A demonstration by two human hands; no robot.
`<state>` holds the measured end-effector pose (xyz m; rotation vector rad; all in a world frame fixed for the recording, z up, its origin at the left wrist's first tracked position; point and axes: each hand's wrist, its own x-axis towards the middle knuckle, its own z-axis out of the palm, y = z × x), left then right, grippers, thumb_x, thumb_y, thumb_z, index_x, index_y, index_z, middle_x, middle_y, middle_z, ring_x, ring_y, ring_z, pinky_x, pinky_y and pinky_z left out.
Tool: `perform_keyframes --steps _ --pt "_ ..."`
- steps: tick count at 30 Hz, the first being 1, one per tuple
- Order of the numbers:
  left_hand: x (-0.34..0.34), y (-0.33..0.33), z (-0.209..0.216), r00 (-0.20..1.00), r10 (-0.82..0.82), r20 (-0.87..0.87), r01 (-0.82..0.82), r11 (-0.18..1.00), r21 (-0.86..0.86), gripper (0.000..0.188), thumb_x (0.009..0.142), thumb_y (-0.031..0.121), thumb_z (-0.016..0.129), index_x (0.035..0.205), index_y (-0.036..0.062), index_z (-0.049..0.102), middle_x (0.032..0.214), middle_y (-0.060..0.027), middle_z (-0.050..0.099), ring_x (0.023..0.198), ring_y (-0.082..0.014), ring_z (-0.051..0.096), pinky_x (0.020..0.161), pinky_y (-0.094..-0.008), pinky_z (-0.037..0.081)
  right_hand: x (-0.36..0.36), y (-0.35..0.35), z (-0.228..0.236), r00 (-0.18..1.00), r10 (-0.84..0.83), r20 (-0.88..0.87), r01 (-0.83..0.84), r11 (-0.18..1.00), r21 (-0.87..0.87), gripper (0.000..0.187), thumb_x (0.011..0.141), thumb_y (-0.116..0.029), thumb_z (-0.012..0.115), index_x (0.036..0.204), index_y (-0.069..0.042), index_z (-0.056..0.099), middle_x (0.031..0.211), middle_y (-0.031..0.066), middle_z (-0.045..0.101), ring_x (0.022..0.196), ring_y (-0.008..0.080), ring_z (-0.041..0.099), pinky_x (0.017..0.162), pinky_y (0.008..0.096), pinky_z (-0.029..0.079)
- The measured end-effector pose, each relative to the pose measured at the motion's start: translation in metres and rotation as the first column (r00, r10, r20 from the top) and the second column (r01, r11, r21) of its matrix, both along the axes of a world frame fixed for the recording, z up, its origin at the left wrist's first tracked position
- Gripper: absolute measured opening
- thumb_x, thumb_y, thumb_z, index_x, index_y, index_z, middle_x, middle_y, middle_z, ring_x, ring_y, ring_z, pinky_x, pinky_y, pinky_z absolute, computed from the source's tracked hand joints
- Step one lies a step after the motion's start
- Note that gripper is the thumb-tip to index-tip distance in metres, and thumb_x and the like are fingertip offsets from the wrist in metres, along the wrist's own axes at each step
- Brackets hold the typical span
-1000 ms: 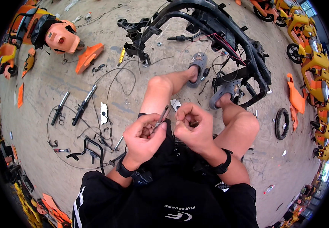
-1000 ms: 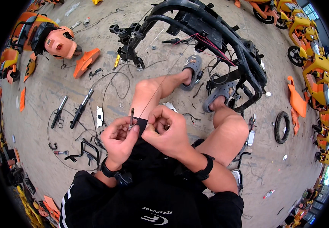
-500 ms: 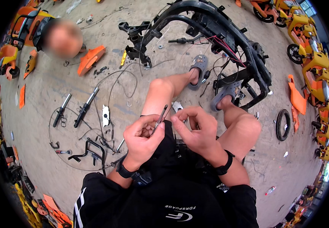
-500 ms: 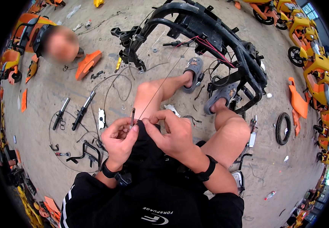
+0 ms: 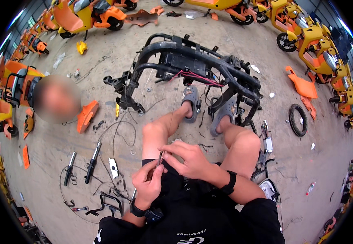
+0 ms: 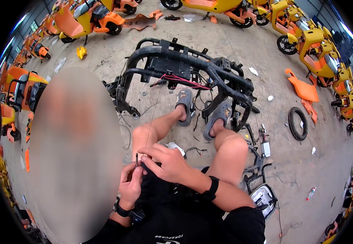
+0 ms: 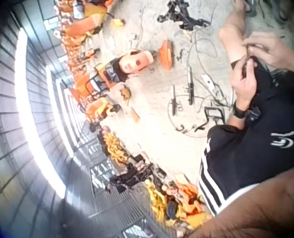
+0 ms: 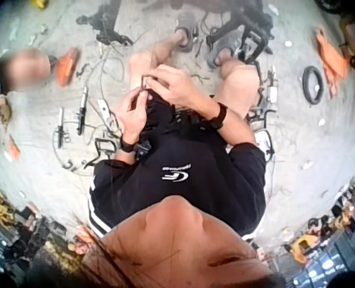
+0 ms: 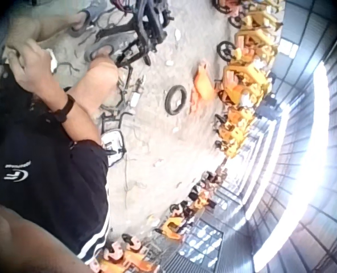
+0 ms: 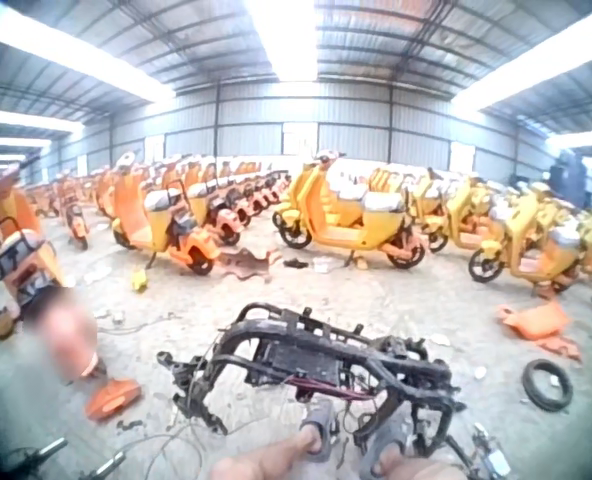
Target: The person sits on the floor and uses pliers and a screwdriver to manipulate a thin metal cable and small components. They repeatedly bend, cut, and adjust the cable ends while surrounded by disassembled scooter parts.
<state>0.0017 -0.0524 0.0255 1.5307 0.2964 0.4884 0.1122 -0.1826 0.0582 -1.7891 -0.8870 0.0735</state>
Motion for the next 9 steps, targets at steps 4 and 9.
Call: perform_keyframes --steps 4,9 --pt "0.004 -0.004 -0.004 0.998 0.066 -0.003 -0.065 0.997 0.047 0.015 0.085 -0.004 0.060 0.099 -0.0075 0.062 0.081 -0.0116 0.066 0.068 -0.0133 0.063 0.063 -0.0234 0.050 0.001 -0.013 0.003 1.000 0.018 0.001 -0.018 0.996 -0.090 0.020 0.081 -0.012 0.067 0.099 -0.004 0.065 0.077 0.0073 0.062 0.064 0.0211 0.064 0.057 0.0290 0.051" --pt "0.016 -0.020 -0.018 0.982 0.171 0.080 -0.184 0.960 0.210 0.015 0.089 -0.001 0.056 0.102 -0.0052 0.058 0.093 -0.0090 0.061 0.083 -0.0144 0.057 0.073 -0.0250 0.048 0.005 -0.024 -0.023 0.989 0.020 -0.148 -0.011 0.998 0.061 0.021 0.084 -0.023 0.065 0.096 -0.005 0.063 0.072 0.0143 0.064 0.063 0.0272 0.064 0.057 0.0343 0.050"
